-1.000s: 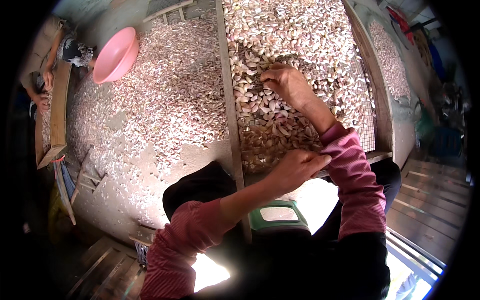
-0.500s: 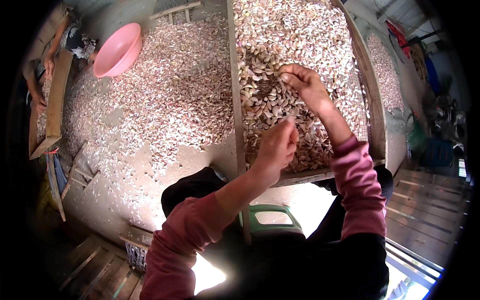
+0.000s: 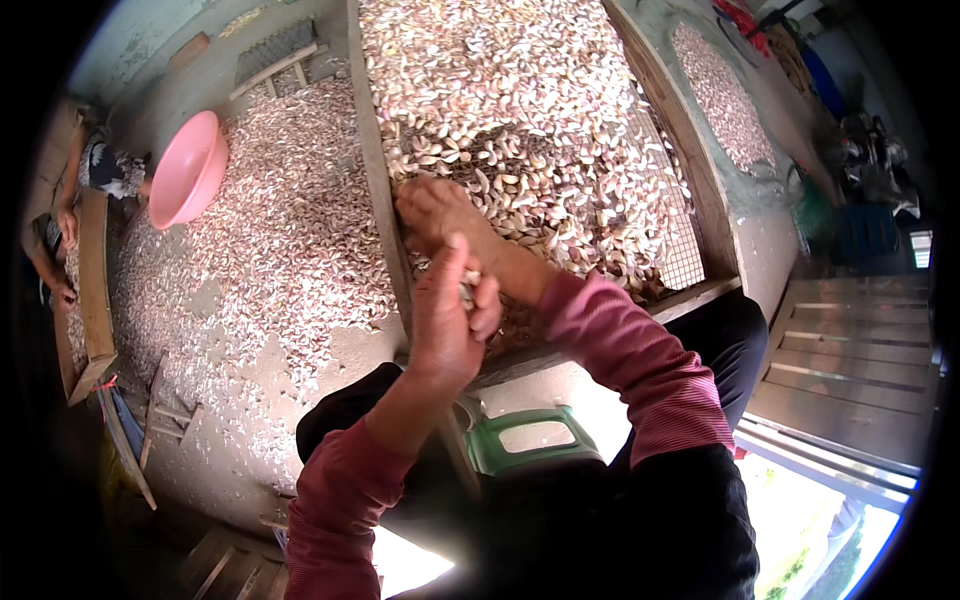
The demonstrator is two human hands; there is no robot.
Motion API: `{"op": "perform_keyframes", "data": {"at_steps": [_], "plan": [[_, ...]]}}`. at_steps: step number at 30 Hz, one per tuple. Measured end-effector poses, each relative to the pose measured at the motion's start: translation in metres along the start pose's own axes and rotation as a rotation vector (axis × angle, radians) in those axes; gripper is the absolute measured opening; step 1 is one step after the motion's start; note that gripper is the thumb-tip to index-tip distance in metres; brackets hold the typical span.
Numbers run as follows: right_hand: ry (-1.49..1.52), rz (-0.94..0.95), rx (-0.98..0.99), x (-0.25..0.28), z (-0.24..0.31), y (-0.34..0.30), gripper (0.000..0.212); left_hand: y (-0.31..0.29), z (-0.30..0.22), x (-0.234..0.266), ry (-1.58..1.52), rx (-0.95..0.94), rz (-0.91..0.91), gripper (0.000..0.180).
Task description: The person sorts garlic cloves by hand, picking them from a wooden mesh tray and placing individual cloves into a small pile or a separate container while seated.
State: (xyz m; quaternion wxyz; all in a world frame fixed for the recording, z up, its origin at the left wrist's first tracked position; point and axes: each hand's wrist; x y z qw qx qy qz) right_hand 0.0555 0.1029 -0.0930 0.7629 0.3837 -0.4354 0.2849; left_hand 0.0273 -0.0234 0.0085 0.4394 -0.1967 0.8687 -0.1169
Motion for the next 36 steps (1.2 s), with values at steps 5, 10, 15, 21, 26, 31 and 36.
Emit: {"op": "perform_keyframes", "data": {"at_steps": [5,10,15,21,26,31,36], "plan": [[0.047,0.276,0.030,0.094,0.014,-0.069,0.040,0.006,-0.026,0.004,0.049,-0.129,0.004,0.027],[0.008,0.434,0.005,0.163,-0.018,-0.121,0.024,0.008,-0.031,0.006,0.046,-0.128,-0.040,0.012],[0.164,0.272,-0.251,0.182,-0.066,-0.108,0.012,0.006,-0.027,0.004,0.091,-0.084,-0.006,0.010],[0.108,0.092,-0.335,0.155,-0.128,-0.080,0.014,0.017,-0.018,-0.002,0.156,-0.038,0.037,0.011],[0.014,0.186,-0.260,0.146,-0.129,-0.072,0.015,0.021,-0.011,-0.001,0.212,-0.025,0.027,0.011],[0.402,0.140,-0.579,0.149,-0.134,-0.080,0.012,0.023,-0.004,-0.002,0.269,0.004,0.020,0.011],[0.349,0.116,-0.587,0.159,-0.134,-0.084,0.015,0.025,-0.002,0.000,0.270,0.004,0.033,0.011]]}}
Point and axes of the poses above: each hand's wrist, its own y-axis towards the middle knuckle, its own x-axis out of the back of the hand, z = x × y, and after that the axes turned 9 degrees about -x, right-handed
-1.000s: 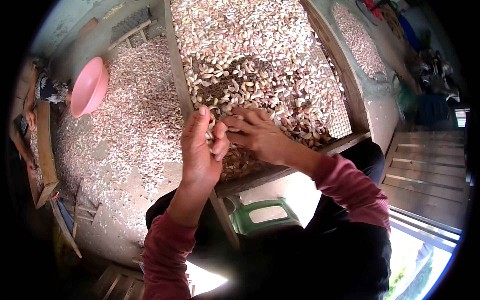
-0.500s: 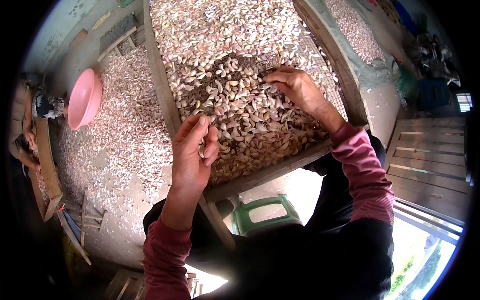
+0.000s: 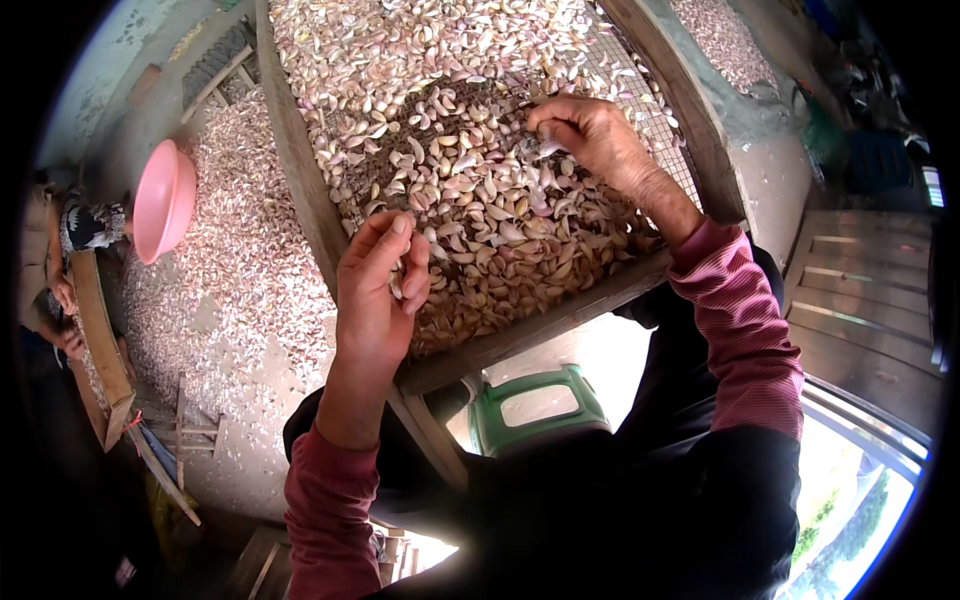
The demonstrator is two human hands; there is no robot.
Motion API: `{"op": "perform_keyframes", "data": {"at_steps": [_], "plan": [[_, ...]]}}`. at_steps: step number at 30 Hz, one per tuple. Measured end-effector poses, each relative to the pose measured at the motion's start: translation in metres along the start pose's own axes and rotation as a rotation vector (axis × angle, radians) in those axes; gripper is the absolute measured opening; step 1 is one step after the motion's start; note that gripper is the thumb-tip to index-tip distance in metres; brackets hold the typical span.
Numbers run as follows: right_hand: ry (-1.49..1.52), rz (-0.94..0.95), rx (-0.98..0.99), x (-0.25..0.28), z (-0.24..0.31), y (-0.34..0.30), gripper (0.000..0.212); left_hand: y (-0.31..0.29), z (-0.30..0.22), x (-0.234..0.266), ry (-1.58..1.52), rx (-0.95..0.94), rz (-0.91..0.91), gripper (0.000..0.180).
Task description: The person sorts garlic cloves by hand, picking them from a wooden mesh tray and placing individual cloves into a small pile or a separate container while seated.
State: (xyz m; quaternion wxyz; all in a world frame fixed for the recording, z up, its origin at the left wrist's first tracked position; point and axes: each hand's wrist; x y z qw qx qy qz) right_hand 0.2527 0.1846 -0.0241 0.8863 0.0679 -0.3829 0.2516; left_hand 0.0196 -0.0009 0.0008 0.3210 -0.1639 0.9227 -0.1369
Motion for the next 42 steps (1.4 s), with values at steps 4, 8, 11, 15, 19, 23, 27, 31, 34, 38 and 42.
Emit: {"op": "perform_keyframes", "data": {"at_steps": [4,8,11,15,19,23,27,31,34,38,42], "plan": [[-0.221,0.070,0.242,-0.005,0.006,-0.010,0.016,0.002,-0.003,-0.001,0.005,-0.010,-0.012,0.012],[-0.246,0.078,0.330,-0.021,0.011,-0.023,0.013,0.003,-0.005,0.003,-0.015,-0.032,0.005,0.012],[-0.195,0.097,0.251,-0.022,0.010,-0.022,0.010,0.006,-0.008,0.007,-0.028,-0.056,0.004,0.013],[-0.117,0.059,0.193,-0.027,0.020,-0.020,0.009,0.006,-0.015,0.008,-0.048,-0.081,-0.030,0.014],[-0.073,0.139,0.306,-0.044,0.046,-0.013,0.012,0.009,-0.021,0.012,-0.031,-0.084,-0.041,0.013],[-0.186,0.153,0.434,-0.047,0.042,-0.015,0.013,0.009,-0.026,0.014,-0.032,-0.100,-0.026,0.011],[-0.246,0.206,0.296,-0.040,0.034,-0.018,0.009,0.006,-0.029,0.018,-0.083,-0.120,-0.043,0.012],[-0.165,0.023,0.377,-0.053,0.037,-0.007,0.005,0.004,-0.032,0.013,-0.111,-0.138,-0.070,0.013],[-0.179,-0.088,0.540,-0.082,0.048,0.015,0.014,0.009,-0.036,0.011,-0.128,-0.148,-0.053,0.012],[-0.238,0.061,0.663,-0.086,0.065,0.013,0.014,0.014,-0.042,0.020,-0.149,-0.192,-0.075,0.012],[-0.138,0.259,0.433,-0.077,0.039,-0.004,0.006,0.012,-0.047,0.019,-0.112,-0.179,-0.075,0.011]]}}
Point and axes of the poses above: each hand's wrist, its own y-axis towards the middle knuckle, its own x-axis out of the back of the hand, z = x × y, and after that the axes turned 9 degrees about -x, right-handed
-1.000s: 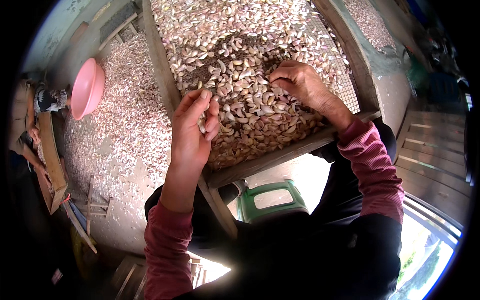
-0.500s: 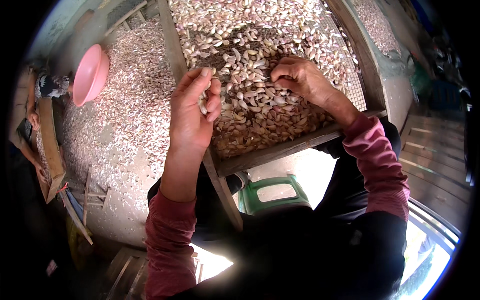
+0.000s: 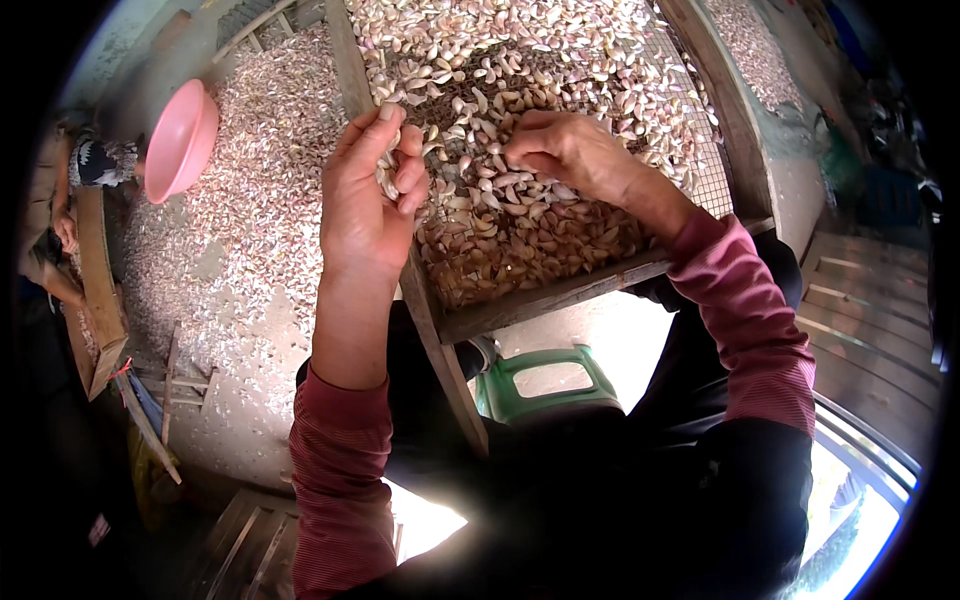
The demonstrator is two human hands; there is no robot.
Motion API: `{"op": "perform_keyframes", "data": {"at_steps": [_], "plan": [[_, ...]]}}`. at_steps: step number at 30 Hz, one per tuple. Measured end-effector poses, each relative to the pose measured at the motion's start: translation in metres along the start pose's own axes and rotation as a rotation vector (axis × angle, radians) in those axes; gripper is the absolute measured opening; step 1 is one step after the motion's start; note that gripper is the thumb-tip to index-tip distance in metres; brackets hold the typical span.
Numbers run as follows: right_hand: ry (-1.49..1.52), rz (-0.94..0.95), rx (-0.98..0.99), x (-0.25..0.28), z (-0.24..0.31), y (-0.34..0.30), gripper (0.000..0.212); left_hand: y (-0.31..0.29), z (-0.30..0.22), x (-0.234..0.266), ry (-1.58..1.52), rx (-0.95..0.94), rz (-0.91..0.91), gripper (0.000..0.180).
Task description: The person sorts garlic cloves by hand, picking them from a wooden mesh tray and placing individual cloves into a small pile or a separate container while seated.
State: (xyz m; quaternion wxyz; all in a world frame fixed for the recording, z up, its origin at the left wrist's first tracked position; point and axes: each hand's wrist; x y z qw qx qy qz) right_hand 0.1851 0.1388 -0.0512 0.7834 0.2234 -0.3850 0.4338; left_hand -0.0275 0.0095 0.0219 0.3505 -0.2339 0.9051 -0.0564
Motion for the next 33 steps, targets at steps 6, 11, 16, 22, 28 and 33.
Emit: {"op": "perform_keyframes", "data": {"at_steps": [6,11,16,22,28,33], "plan": [[0.006,-0.124,-0.086,0.022,0.028,-0.040,0.009,-0.004,0.000,-0.001,0.000,-0.012,0.014,0.011],[-0.310,-0.110,-0.034,0.002,0.037,-0.041,0.013,-0.004,-0.002,-0.007,0.006,0.006,-0.020,0.012],[-0.197,-0.088,-0.164,0.007,0.027,-0.046,0.005,0.000,-0.002,0.004,-0.035,-0.027,-0.040,0.014],[-0.092,-0.213,-0.208,0.023,-0.005,-0.020,0.011,-0.002,-0.004,0.001,-0.045,-0.011,-0.030,0.013],[-0.353,-0.324,-0.010,-0.010,-0.034,0.029,0.050,-0.001,-0.009,-0.005,-0.010,0.009,-0.018,0.012],[-0.364,-0.064,-0.056,-0.018,0.026,-0.013,0.055,0.002,-0.016,-0.003,-0.042,-0.027,-0.026,0.012]]}}
Point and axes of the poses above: each hand's wrist, its own y-axis towards the middle knuckle, its own x-axis out of the back of the hand, z = x × y, and after that the axes turned 9 degrees about -x, right-handed
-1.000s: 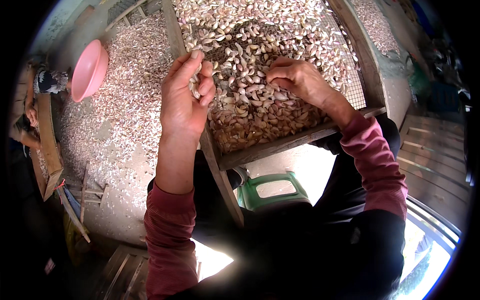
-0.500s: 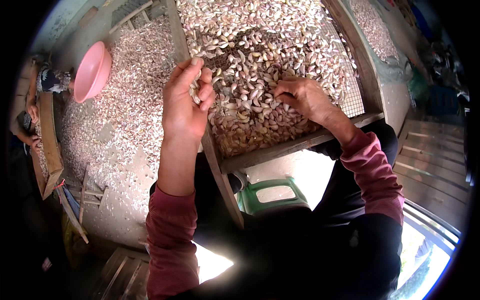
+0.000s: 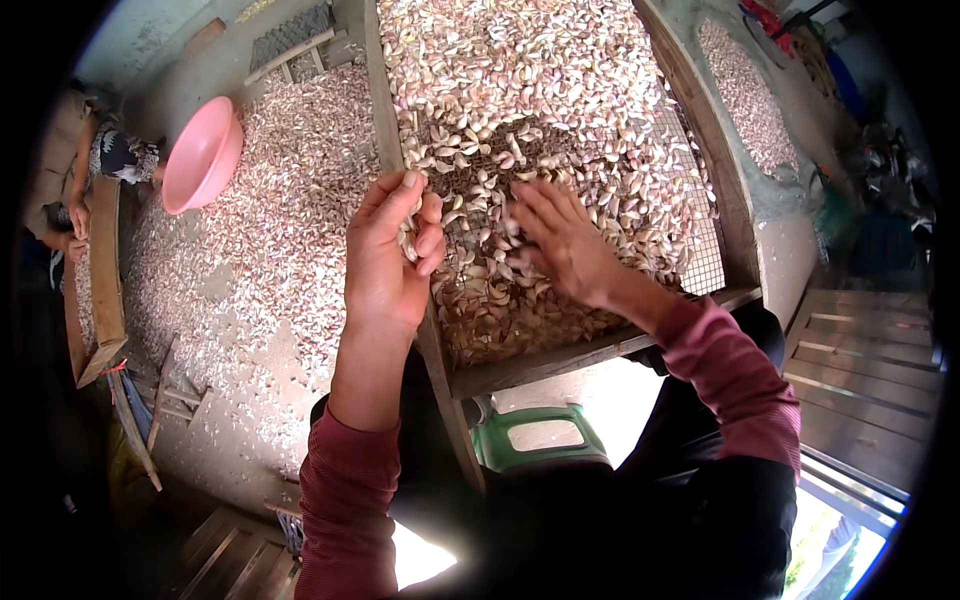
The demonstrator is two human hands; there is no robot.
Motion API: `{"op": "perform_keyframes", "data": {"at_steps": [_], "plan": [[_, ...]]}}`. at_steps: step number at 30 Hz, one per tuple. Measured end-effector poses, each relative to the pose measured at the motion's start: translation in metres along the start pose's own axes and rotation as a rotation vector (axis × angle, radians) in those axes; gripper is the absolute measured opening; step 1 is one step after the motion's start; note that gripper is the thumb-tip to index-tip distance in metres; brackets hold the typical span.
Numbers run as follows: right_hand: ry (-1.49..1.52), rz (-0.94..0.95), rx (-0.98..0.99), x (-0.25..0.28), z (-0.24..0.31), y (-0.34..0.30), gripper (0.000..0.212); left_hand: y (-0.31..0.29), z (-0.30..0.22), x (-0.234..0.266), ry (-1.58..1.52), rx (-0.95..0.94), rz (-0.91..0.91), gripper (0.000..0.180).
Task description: The person sorts garlic cloves by hand, picking them from a wooden mesh tray and placing individual cloves into a small pile or a separate container while seated.
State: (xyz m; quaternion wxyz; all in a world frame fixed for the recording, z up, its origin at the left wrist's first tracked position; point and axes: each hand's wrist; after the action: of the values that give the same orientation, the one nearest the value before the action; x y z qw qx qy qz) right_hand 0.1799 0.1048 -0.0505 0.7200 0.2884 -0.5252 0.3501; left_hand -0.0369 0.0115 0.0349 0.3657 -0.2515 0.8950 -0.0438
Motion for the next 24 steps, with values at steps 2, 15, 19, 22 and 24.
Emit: {"op": "perform_keyframes", "data": {"at_steps": [2,15,19,22,24], "plan": [[-0.072,0.115,0.013,0.018,0.019,-0.024,0.051,-0.001,0.000,0.002,-0.007,-0.003,0.005,0.012],[0.294,-0.298,-0.034,0.004,-0.012,0.060,0.022,0.002,-0.001,0.006,-0.039,-0.053,-0.009,0.010],[0.160,-0.196,0.002,-0.002,-0.017,0.076,0.015,0.001,0.005,0.002,0.009,-0.003,-0.019,0.011],[0.100,-0.163,-0.017,0.004,-0.014,0.076,0.013,0.001,0.004,0.002,0.006,-0.003,-0.018,0.011],[0.070,-0.250,0.021,0.003,-0.016,0.073,0.014,0.002,0.005,0.003,-0.015,-0.010,-0.022,0.012]]}}
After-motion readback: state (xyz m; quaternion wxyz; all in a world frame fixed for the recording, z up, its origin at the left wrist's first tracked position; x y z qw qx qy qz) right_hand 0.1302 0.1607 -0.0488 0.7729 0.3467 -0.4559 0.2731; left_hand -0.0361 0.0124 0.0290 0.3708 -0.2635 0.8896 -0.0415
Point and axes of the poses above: each hand's wrist, its own y-axis towards the middle knuckle, its own x-axis out of the back of the hand, z = x × y, and after that the axes turned 9 degrees about -x, right-handed
